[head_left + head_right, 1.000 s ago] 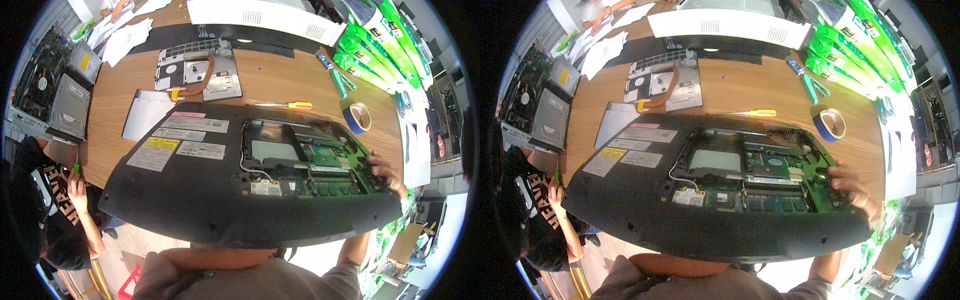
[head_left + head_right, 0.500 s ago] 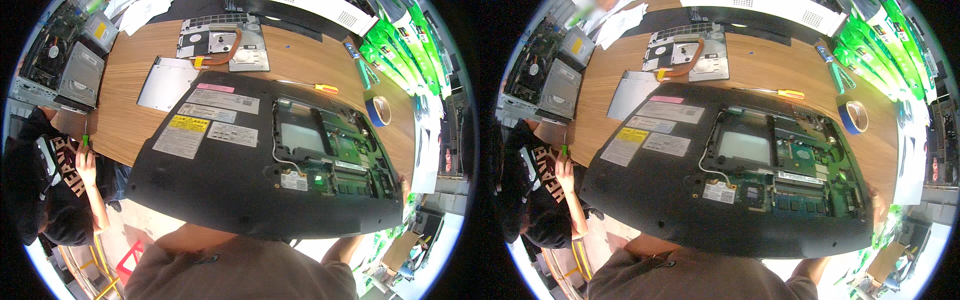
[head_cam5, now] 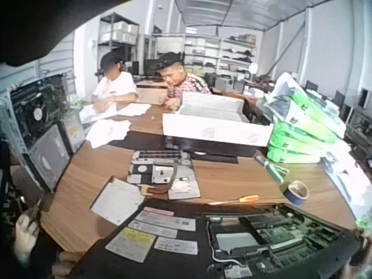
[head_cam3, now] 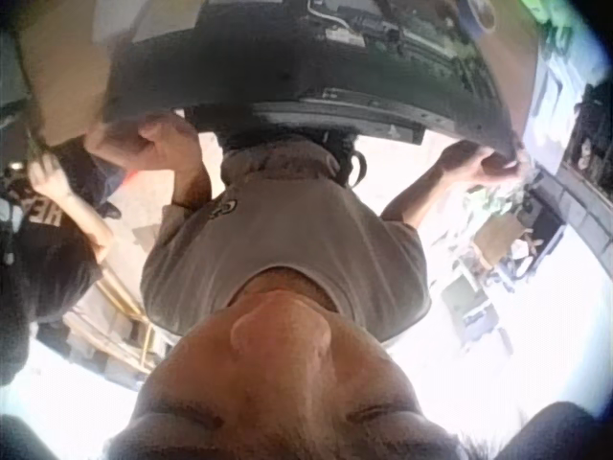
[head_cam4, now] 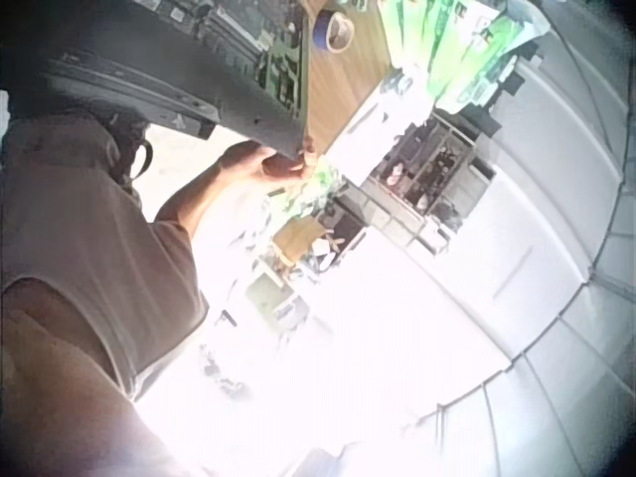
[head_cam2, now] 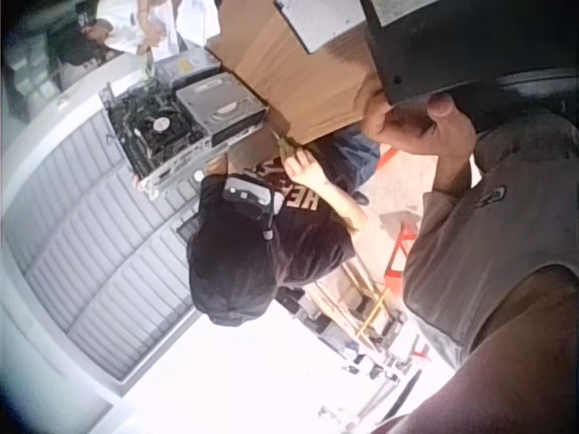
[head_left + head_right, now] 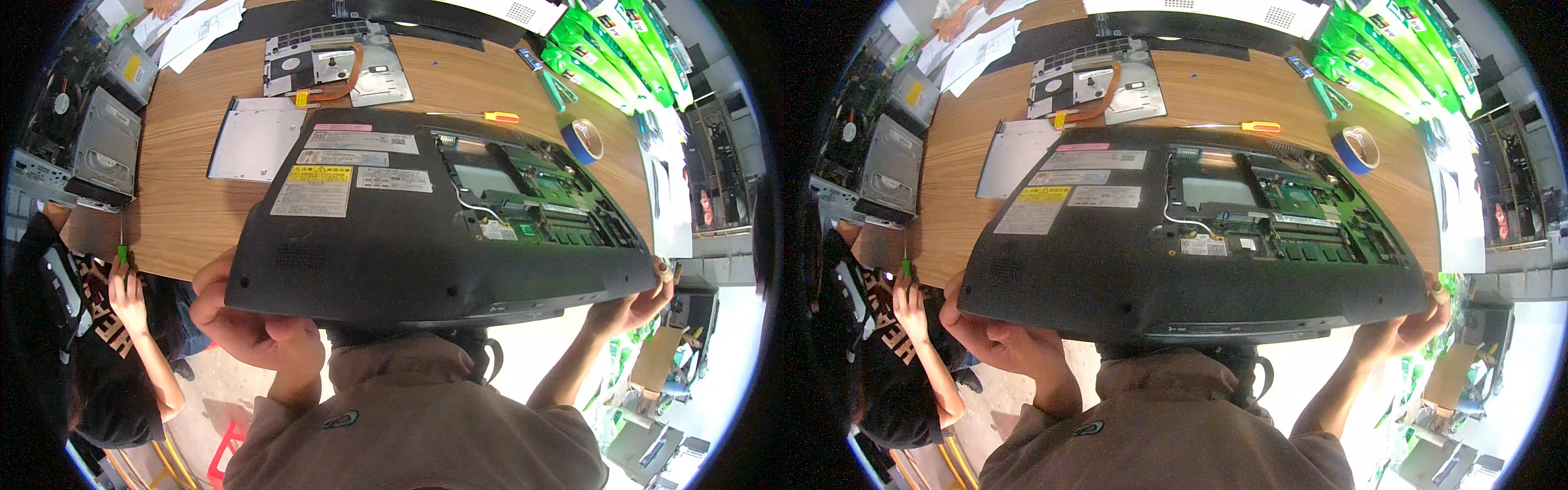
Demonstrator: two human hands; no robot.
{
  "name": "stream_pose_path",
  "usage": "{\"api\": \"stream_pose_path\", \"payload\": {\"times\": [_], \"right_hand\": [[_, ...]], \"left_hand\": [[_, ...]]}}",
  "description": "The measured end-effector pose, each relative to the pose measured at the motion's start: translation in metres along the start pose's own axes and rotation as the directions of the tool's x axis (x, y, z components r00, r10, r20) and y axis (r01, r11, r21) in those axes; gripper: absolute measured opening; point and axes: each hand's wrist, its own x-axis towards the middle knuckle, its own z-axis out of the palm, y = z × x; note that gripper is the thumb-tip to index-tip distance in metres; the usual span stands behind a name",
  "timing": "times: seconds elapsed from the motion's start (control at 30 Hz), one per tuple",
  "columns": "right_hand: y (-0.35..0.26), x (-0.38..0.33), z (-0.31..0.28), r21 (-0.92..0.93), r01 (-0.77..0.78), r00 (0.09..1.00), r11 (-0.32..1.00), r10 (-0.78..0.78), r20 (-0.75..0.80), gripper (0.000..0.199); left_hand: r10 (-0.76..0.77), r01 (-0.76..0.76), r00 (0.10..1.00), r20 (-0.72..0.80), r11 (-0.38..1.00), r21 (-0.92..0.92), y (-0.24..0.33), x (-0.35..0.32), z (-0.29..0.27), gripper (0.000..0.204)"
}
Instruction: The person unscrews the bottom cover of a laptop using a screwdriver, prying the casing open by hand to reveal internal components including RAM modules and the cooling fan, while removing internal screws and parts.
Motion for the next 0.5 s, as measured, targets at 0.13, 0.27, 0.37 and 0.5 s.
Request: {"api": "stream_pose_path", "payload": {"times": [0.13,0.27,0.37,0.5], "right_hand": [[-0.009,0.0,0.004,-0.135,0.012,0.999,0.991,-0.008,0.031,0.041],[-0.008,0.004,0.011,-0.037,0.062,0.996,0.997,-0.059,0.07,0.039],[-0.008,0.006,0.016,0.122,0.012,0.994,0.993,-0.024,0.103,0.036],[-0.009,0.004,0.021,0.077,-0.017,0.998,0.997,0.012,0.06,0.039]], "left_hand": [[-0.053,0.04,0.994,-0.096,0.991,-0.127,-0.001,0.008,0.009,0.058],[-0.049,0.041,0.996,-0.072,0.994,-0.104,-0.001,0.012,0.011,0.055],[-0.006,0.002,0.999,-0.041,0.997,-0.079,0.0,0.017,0.011,0.051],[-0.03,0.027,0.997,-0.077,0.999,-0.032,0.002,0.014,0.017,0.047]]}}
